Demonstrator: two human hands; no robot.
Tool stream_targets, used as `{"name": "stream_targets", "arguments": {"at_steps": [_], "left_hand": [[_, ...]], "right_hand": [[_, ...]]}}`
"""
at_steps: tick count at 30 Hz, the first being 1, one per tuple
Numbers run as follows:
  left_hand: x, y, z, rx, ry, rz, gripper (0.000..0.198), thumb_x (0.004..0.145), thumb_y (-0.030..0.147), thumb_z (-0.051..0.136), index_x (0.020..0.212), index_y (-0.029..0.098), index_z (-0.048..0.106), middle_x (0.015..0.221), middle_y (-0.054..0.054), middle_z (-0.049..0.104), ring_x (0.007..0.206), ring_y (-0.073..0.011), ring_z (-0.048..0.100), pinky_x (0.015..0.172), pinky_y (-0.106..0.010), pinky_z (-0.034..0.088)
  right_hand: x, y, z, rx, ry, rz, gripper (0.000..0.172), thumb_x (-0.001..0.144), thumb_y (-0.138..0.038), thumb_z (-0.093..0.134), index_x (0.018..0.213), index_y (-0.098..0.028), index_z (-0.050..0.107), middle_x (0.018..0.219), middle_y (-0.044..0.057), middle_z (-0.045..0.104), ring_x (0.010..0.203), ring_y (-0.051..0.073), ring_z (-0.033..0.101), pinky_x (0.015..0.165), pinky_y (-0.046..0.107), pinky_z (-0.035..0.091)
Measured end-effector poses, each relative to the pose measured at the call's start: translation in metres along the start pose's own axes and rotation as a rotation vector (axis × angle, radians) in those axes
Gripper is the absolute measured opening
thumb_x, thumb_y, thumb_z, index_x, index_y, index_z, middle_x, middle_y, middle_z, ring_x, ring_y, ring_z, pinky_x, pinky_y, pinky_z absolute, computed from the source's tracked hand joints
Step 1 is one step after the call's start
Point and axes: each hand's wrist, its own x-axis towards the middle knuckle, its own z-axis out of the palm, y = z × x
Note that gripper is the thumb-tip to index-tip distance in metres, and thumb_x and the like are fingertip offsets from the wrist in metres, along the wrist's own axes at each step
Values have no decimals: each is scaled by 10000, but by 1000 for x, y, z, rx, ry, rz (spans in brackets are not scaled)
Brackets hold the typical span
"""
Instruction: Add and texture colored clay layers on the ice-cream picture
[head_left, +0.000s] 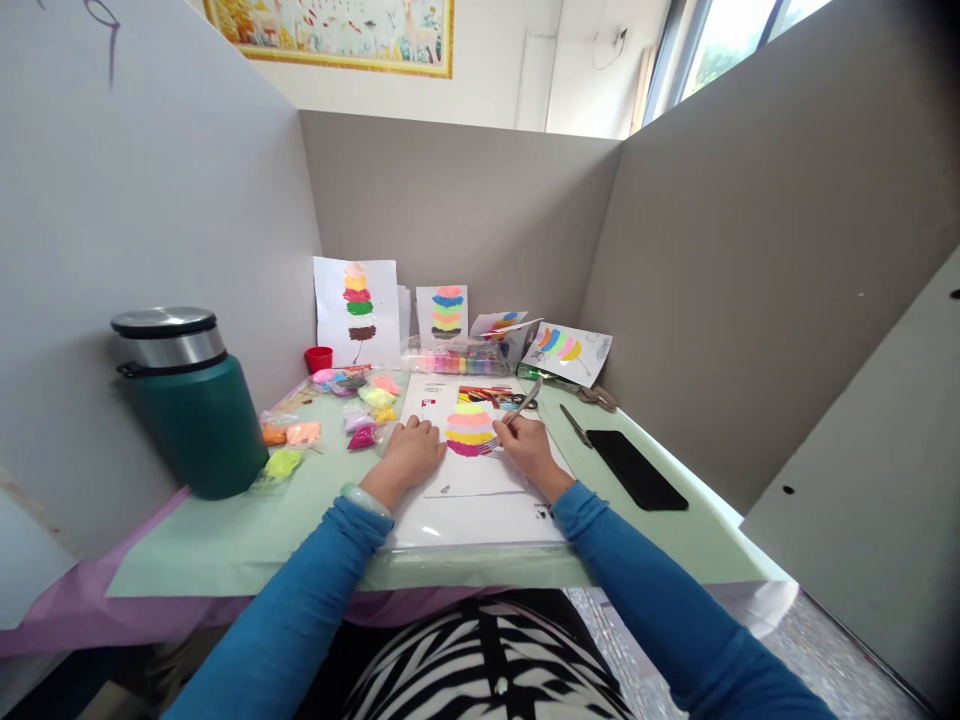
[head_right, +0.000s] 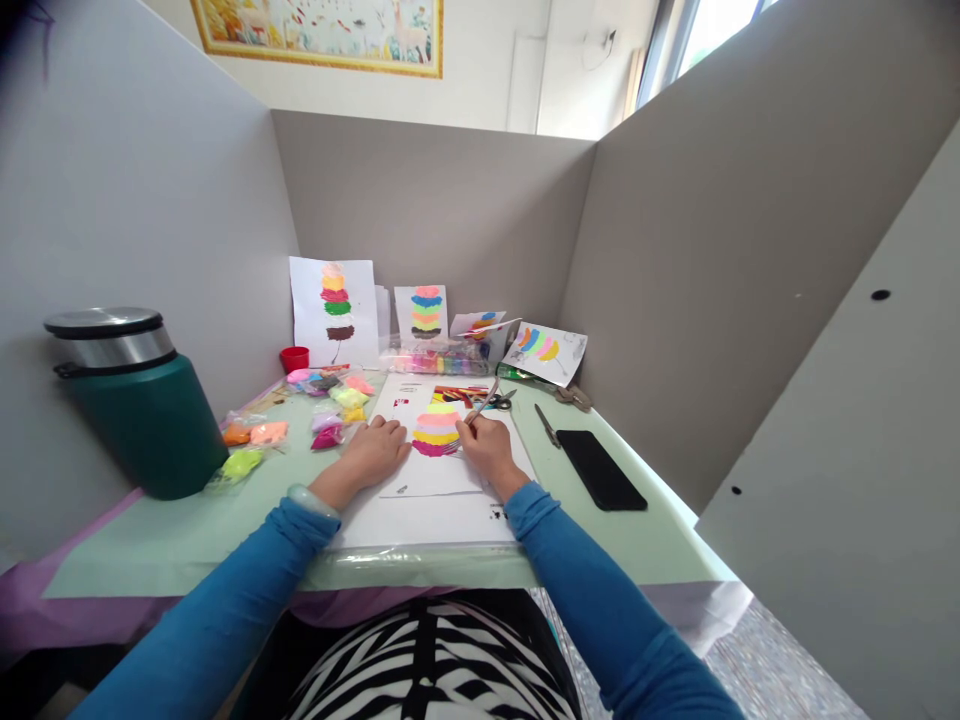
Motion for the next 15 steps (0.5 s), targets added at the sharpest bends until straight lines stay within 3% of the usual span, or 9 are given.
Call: {"name": "stream_targets", "arguments": {"at_steps": [4,11,15], "left_hand": [[-1,0,-1,-4,2,-1,416,975,336,325,1139,122,642,1192,-158,629,1125,-318,500,902,-466,401],[-1,1,-2,-11,0,-2,417,973,334,329,1143,118,643,1194,-164,627,1128,-321,503,901,-467,401],[-1,0,-2,-1,-3,-3,419,975,337,321,1145,126,640,1197,-158,627,1127,-316,500,900,-457,399]], "right_hand": [[1,3,-1,-33,58,32,298,827,-365,465,605,-203,581,517,15,586,514,146,533,555,242,332],[0,2,1,-15,-1,6,315,834,-374,485,590,-203,588,528,20,608,525,147,547,547,235,339],[1,3,0,-55,50,21,292,834,-359,480,624,-200,608,529,18,608,518,148,545,546,238,333]]}}
